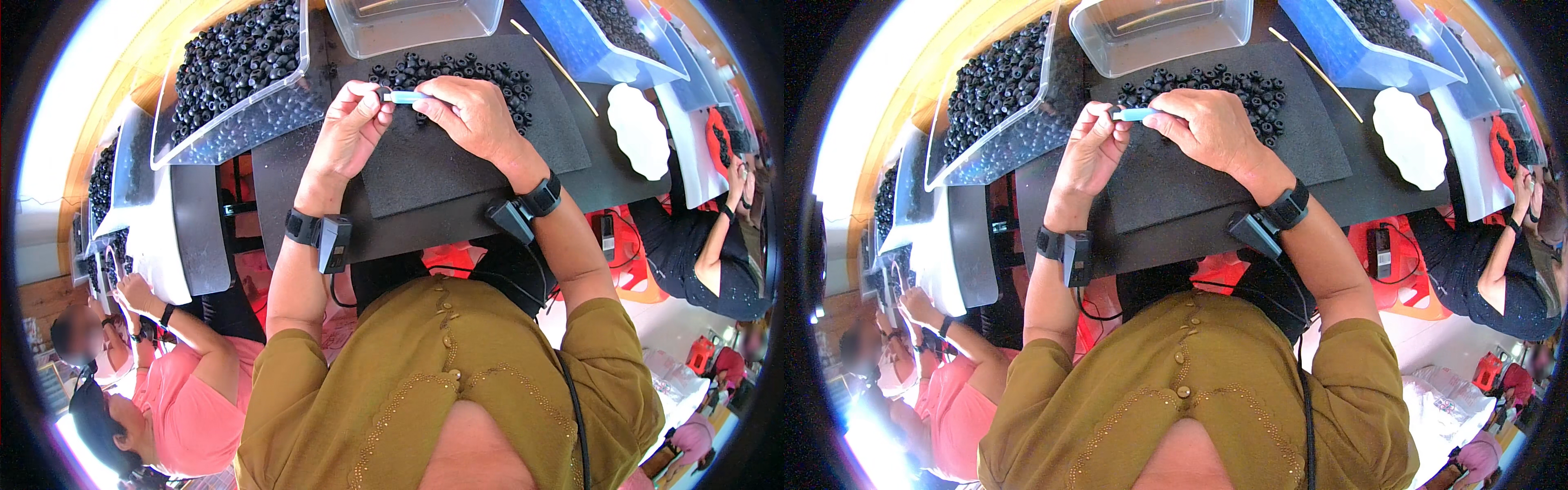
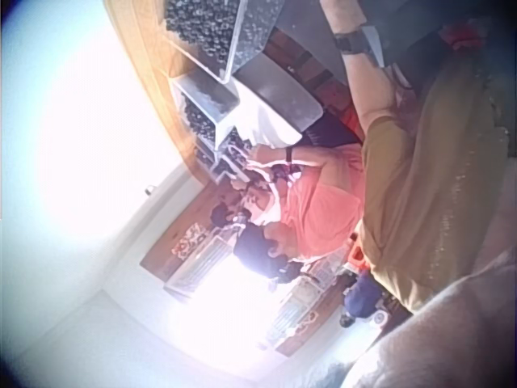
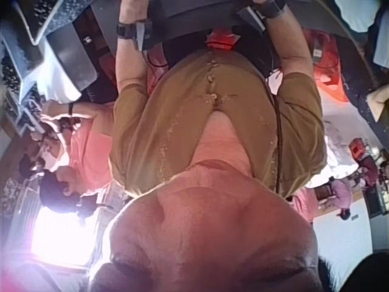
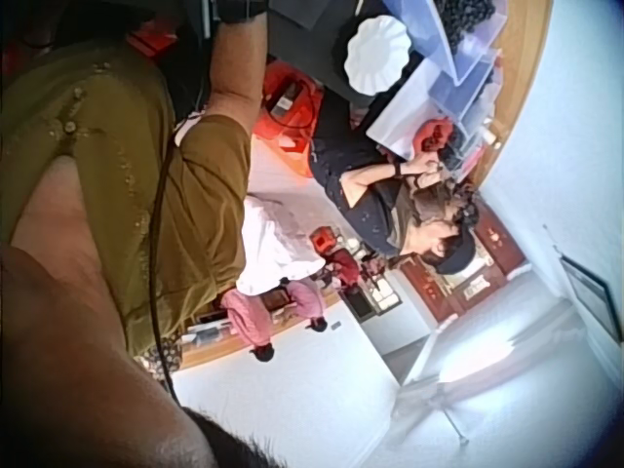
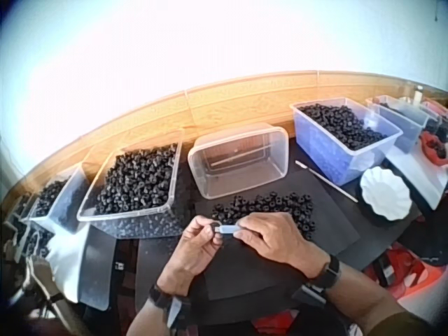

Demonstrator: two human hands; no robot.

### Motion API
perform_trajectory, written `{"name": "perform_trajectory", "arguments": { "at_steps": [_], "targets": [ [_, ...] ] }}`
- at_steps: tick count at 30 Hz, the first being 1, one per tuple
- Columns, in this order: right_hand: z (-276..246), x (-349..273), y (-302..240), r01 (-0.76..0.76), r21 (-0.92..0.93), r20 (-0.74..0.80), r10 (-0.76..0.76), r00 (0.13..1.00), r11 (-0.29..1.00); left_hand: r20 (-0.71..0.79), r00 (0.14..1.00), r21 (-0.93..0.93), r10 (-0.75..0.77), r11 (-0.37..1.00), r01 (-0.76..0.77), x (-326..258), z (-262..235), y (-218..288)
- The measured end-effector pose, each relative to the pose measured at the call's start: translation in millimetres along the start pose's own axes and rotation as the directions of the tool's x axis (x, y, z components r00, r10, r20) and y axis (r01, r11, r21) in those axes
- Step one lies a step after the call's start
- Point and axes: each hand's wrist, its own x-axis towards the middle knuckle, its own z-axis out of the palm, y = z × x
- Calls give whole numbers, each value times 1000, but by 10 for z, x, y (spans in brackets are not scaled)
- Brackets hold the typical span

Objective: Inspecting and assembling small black plastic components at a production workstation.

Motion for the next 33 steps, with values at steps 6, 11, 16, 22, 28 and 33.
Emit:
{"name": "perform_trajectory", "arguments": {
  "at_steps": [6, 11, 16, 22, 28, 33],
  "targets": [
    [-5, 11, 12, -7, 42, 22, 6, 1000, 999, 6, 1000, -25, -23, 999, 24, 0, 7, 33],
    [79, 24, 57, -123, -51, -92, 118, 989, 991, 127, 990, 88, -61, 995, 50, -20, 55, 82],
    [-111, 50, 218, -321, 229, -165, 362, 918, 919, 132, 987, 12, -87, 996, 86, 3, 132, 77],
    [9, 54, 16, -390, 605, 200, 342, 918, 694, 32, 996, 104, -86, 991, 82, -34, 139, 1],
    [-42, 58, -56, -341, 522, 258, 236, 937, 782, -7, 999, 272, -41, 962, 41, -80, 276, 25],
    [-118, 56, -62, -294, 407, 236, 211, 948, 865, 50, 934, 772, 354, 579, -261, -104, 588, 596]
  ]
}}
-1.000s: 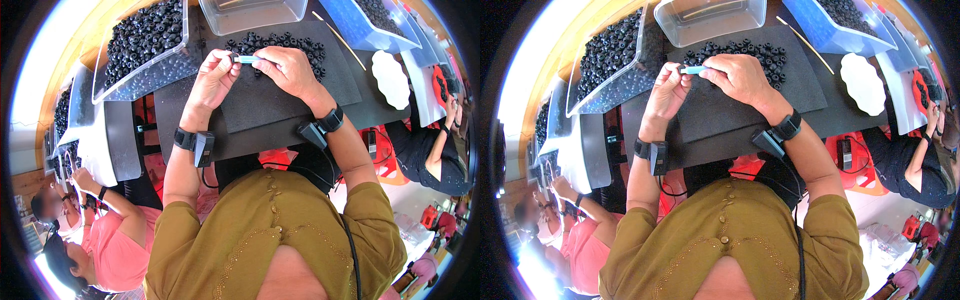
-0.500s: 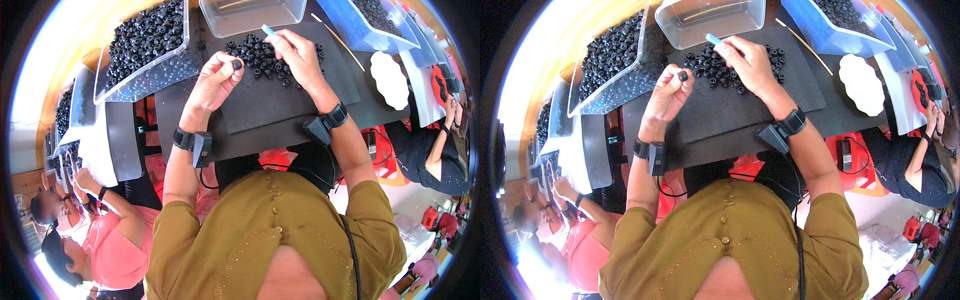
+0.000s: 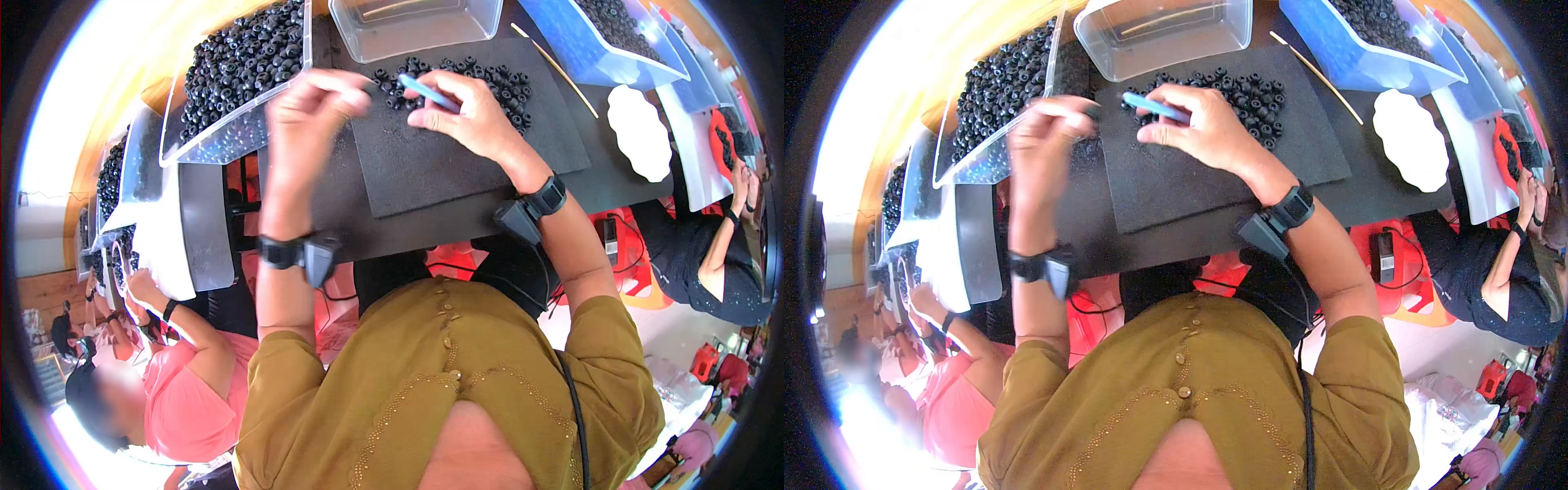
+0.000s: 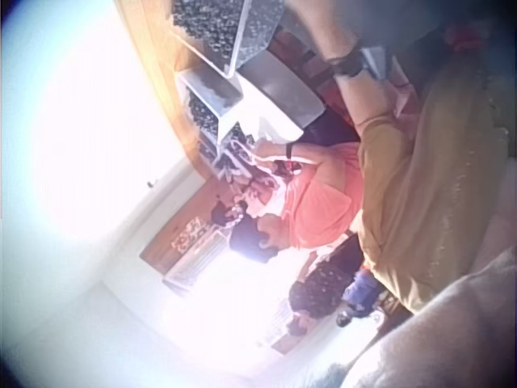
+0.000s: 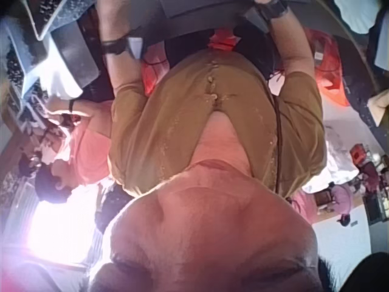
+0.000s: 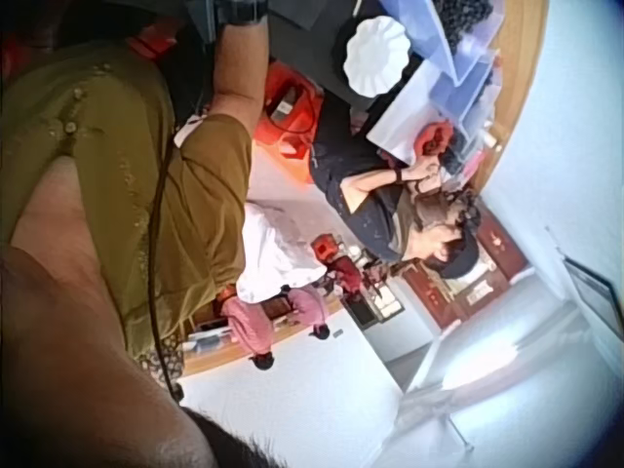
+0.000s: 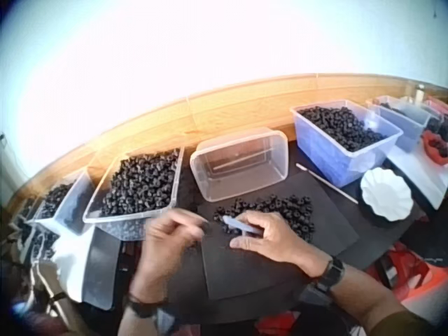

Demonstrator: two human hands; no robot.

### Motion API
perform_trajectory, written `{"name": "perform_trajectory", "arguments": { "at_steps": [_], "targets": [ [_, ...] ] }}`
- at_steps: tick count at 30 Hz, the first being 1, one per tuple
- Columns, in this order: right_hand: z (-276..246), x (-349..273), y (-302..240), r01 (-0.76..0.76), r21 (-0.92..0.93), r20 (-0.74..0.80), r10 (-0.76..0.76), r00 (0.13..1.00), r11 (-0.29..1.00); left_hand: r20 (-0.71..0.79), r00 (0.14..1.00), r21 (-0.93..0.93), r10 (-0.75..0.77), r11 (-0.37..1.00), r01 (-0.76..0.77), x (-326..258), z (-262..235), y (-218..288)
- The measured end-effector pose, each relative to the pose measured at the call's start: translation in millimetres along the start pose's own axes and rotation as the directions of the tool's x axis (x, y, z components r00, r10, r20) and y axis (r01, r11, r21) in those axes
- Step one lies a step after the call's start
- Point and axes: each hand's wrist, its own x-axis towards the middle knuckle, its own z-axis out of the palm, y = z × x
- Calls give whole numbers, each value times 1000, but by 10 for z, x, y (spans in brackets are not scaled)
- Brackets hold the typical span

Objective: Inspecting and assembling small black plastic components at a production workstation.

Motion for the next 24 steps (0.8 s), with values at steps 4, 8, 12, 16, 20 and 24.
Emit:
{"name": "perform_trajectory", "arguments": {
  "at_steps": [4, 8, 12, 16, 20, 24],
  "targets": [
    [-51, 18, 133, 21, 62, -311, -1, 950, 998, -261, 933, 629, 246, 777, -29, 465, -812, 453],
    [-43, 26, 153, 25, -24, -399, -32, 917, 999, -216, 916, 810, 338, 586, -24, 636, -1114, 427],
    [-21, 60, 172, 85, -66, -467, -106, 878, 994, 188, 924, 791, 334, 505, -344, 208, -124, 290],
    [-60, 49, 220, 12, -138, -480, -78, 874, 990, 311, 950, 723, -19, 654, -223, -95, 501, -163],
    [-50, 44, 176, 7, -165, -451, -82, 889, 986, 252, 968, 777, 19, 592, -214, -143, 541, -513],
    [-46, 36, 183, 4, -191, -422, -86, 903, 982, 238, 969, 649, -63, 753, -110, -88, 363, -658]
  ]
}}
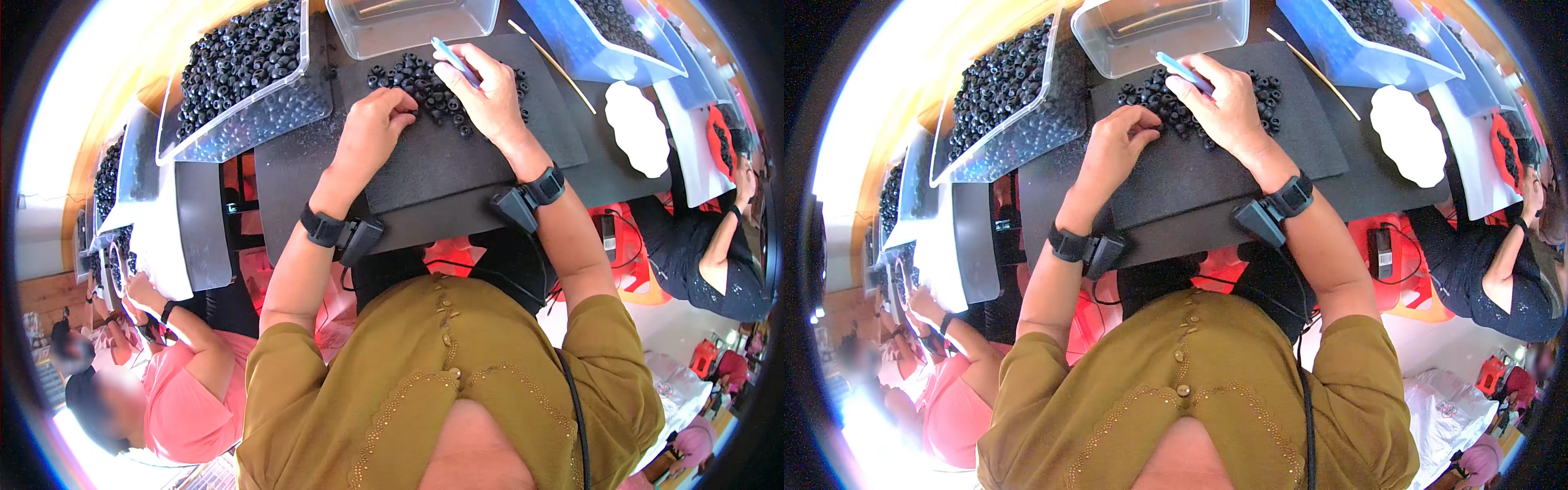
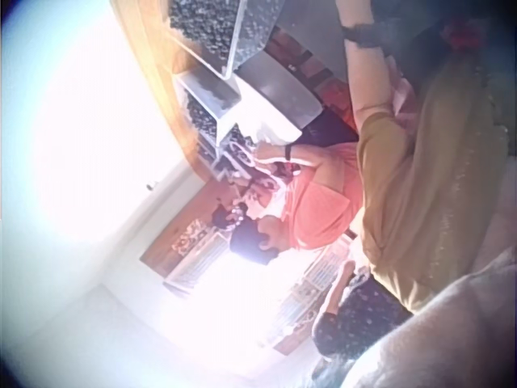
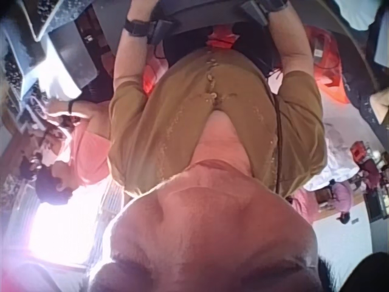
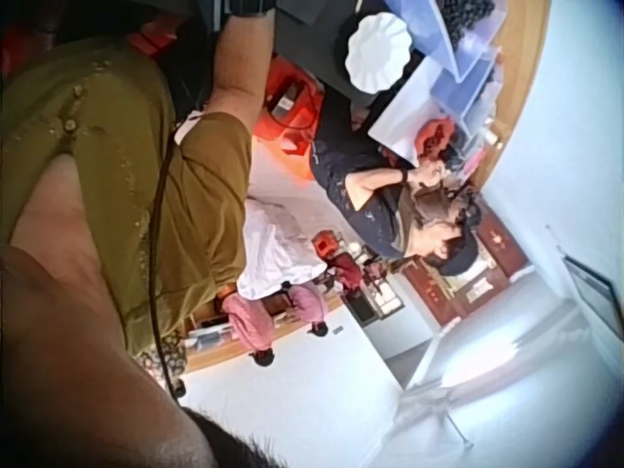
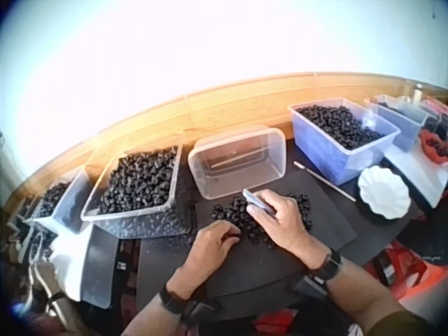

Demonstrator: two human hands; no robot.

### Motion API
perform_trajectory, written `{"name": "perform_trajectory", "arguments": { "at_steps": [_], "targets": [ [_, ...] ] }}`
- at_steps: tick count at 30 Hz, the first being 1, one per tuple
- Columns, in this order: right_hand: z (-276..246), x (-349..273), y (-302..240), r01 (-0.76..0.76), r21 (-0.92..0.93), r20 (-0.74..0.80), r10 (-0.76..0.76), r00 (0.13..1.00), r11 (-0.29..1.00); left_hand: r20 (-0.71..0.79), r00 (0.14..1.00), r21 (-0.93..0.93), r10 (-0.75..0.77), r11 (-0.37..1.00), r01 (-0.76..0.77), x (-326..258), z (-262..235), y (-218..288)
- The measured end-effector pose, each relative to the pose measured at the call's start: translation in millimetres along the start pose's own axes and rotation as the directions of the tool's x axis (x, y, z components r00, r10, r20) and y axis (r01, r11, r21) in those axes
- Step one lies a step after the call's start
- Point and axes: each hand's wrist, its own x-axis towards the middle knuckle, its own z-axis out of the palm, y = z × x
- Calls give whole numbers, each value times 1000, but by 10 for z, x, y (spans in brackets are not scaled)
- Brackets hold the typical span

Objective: Inspecting and assembling small black plastic components at a production workstation.

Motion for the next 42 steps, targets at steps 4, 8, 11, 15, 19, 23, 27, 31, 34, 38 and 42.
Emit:
{"name": "perform_trajectory", "arguments": {
  "at_steps": [4, 8, 11, 15, 19, 23, 27, 31, 34, 38, 42],
  "targets": [
    [-8, -11, 4, -16, 20, 41, 16, 999, 1000, 105, 959, -363, -264, 888, 284, -55, -75, -72],
    [-8, -25, -71, -2, 78, 179, -12, 984, 997, 243, 937, -925, -251, 231, 301, -143, -167, -145],
    [54, -53, -85, 22, 170, 315, -75, 946, 985, 249, 952, -948, -177, 155, 277, -146, -163, -221],
    [128, -74, -98, 12, 202, 306, -74, 949, 979, 270, 952, -947, -144, 140, 290, -155, -95, -231],
    [120, -81, -156, -65, 205, 307, -1, 952, 977, 275, 945, -951, -178, 93, 294, -158, -43, -181],
    [132, -77, -133, -4, 216, 309, -64, 949, 976, 278, 954, -961, -115, -36, 276, -149, -60, -223],
    [88, -67, -118, -54, 254, 263, -15, 965, 966, 271, 953, -948, -136, -208, 240, -153, -171, -242],
    [89, -72, -71, 129, 99, 258, -150, 954, 987, 261, 958, -926, -115, -310, 215, -160, -209, -305],
    [94, -82, -120, 237, -1, 258, -229, 939, 971, 243, 962, -925, -122, -329, 192, -161, -202, -268],
    [106, -100, -133, 289, -81, 273, -258, 927, 954, 235, 965, -928, -116, -322, 187, -160, -195, -266],
    [108, -106, -134, 326, -97, 273, -290, 917, 940, 228, 966, -937, -119, -295, 185, -160, -188, -260]
  ]
}}
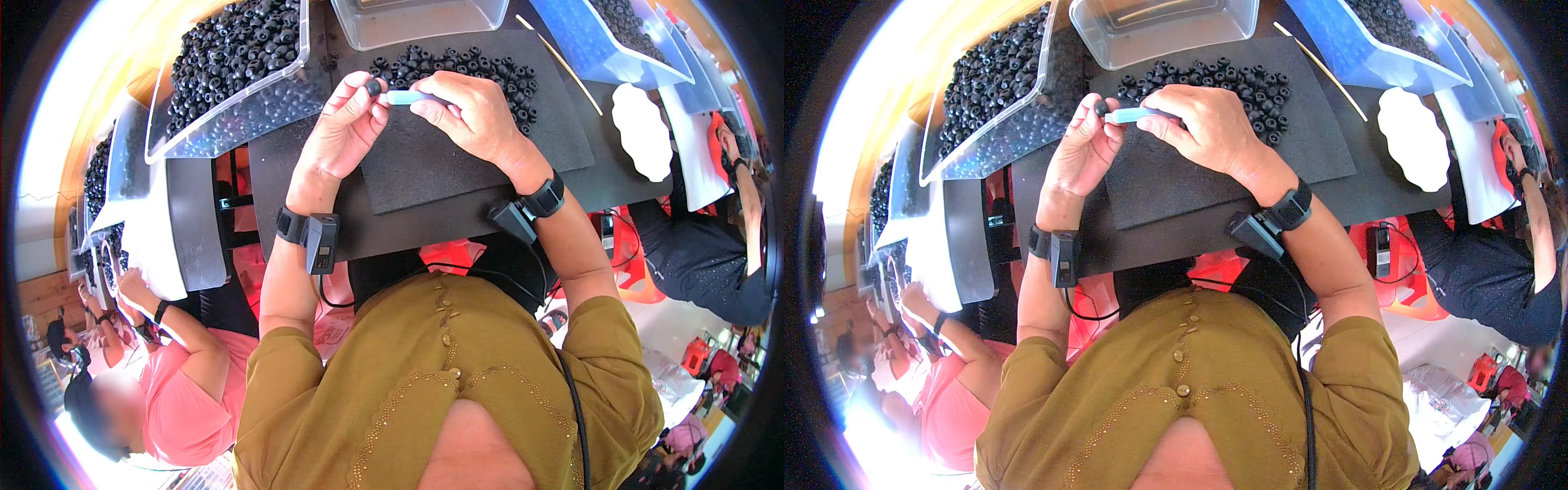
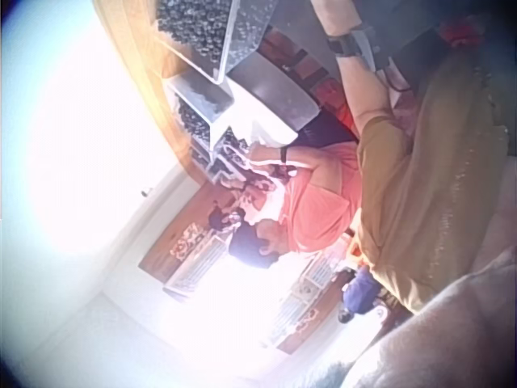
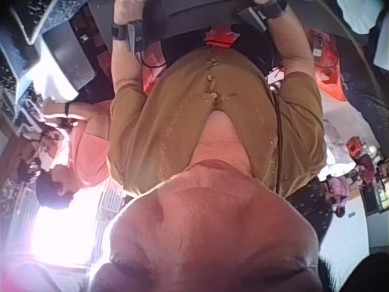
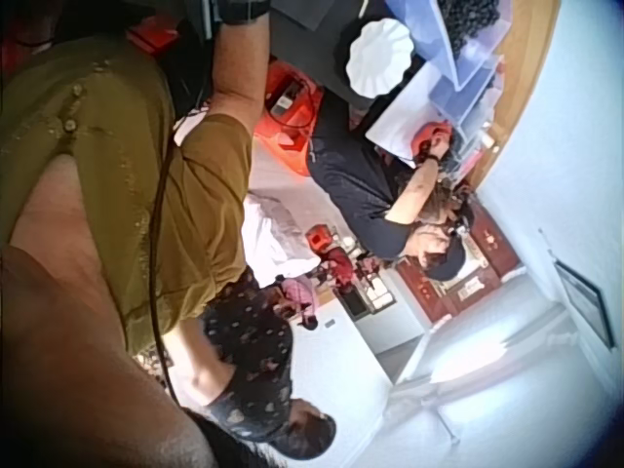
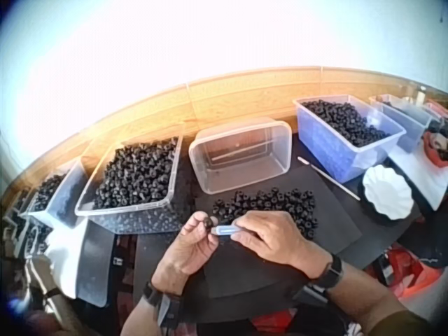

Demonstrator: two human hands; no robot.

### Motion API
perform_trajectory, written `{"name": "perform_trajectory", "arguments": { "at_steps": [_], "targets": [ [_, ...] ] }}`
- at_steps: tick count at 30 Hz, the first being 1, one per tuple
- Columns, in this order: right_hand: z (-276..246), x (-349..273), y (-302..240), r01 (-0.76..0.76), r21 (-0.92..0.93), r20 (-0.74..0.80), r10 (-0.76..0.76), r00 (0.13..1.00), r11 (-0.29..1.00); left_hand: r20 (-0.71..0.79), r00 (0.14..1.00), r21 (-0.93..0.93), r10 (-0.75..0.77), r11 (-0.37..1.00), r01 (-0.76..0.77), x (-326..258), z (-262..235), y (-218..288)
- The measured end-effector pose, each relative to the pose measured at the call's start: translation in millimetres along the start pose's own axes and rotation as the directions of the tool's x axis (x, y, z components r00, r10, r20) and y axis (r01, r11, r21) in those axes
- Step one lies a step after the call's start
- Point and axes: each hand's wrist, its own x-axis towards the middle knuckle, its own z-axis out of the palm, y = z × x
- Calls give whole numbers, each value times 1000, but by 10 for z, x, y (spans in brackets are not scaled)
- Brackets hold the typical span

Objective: Inspecting and assembling small black plastic components at a production workstation.

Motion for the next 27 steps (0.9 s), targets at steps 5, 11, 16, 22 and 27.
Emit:
{"name": "perform_trajectory", "arguments": {
  "at_steps": [5, 11, 16, 22, 27],
  "targets": [
    [4, 4, -18, 1, -23, -10, -1, 1000, 1000, -23, 1000, 11, -13, 1000, 13, 0, 8, -5],
    [2, 1, -17, -2, -43, -21, 1, 1000, 999, -8, 1000, 22, -16, 1000, 16, -4, -14, -24],
    [-7, 1, -29, -27, -55, -19, 26, 999, 998, -11, 1000, 15, -21, 1000, 21, -8, -4, -28],
    [1, -3, -14, -18, -51, -31, 17, 999, 999, -10, 1000, 17, -20, 1000, 21, -4, 5, -29],
    [-1, 4, -31, -9, -48, -13, 9, 1000, 999, -16, 1000, 10, -6, 1000, 7, 4, -6, -25]
  ]
}}
